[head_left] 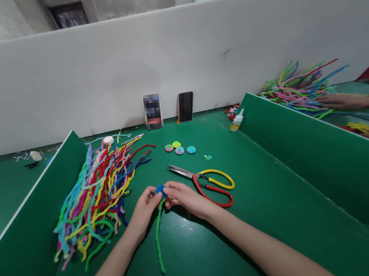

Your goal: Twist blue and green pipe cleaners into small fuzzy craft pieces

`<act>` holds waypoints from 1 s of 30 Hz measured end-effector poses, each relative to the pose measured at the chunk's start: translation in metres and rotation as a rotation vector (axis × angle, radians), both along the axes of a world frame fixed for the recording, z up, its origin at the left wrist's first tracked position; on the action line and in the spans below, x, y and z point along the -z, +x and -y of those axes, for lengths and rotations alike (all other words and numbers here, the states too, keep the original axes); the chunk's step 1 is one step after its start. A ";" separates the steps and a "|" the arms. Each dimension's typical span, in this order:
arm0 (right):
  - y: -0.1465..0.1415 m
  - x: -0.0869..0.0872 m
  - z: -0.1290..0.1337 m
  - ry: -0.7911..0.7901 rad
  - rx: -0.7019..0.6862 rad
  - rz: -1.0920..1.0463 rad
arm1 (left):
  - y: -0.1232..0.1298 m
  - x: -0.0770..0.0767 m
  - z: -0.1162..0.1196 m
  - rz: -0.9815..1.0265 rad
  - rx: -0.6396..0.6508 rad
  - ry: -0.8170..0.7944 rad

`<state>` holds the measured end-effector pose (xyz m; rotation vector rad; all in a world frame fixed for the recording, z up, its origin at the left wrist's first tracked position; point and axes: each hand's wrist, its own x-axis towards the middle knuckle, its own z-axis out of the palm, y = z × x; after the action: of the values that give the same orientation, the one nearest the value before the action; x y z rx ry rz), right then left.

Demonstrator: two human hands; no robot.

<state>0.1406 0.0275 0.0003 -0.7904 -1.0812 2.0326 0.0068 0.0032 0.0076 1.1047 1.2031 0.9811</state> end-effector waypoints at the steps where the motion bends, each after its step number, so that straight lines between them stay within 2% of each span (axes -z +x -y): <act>1: 0.000 -0.001 0.000 0.005 0.007 0.005 | 0.001 0.000 0.000 0.013 -0.022 -0.002; 5: -0.001 -0.002 0.001 0.006 0.021 0.020 | 0.002 -0.001 0.000 0.016 -0.020 0.014; 13: 0.001 -0.006 0.000 0.111 -0.034 0.149 | 0.002 -0.002 0.000 -0.181 0.102 0.036; 21: 0.003 -0.009 -0.001 0.095 -0.104 0.156 | -0.002 0.001 0.003 -0.063 0.115 0.004; 30: -0.003 0.000 0.000 0.030 0.020 0.071 | 0.007 -0.008 0.001 -0.064 0.078 0.016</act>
<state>0.1380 0.0272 0.0001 -0.8609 -1.1361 1.9805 0.0138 0.0022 0.0152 1.1942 1.1961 0.9029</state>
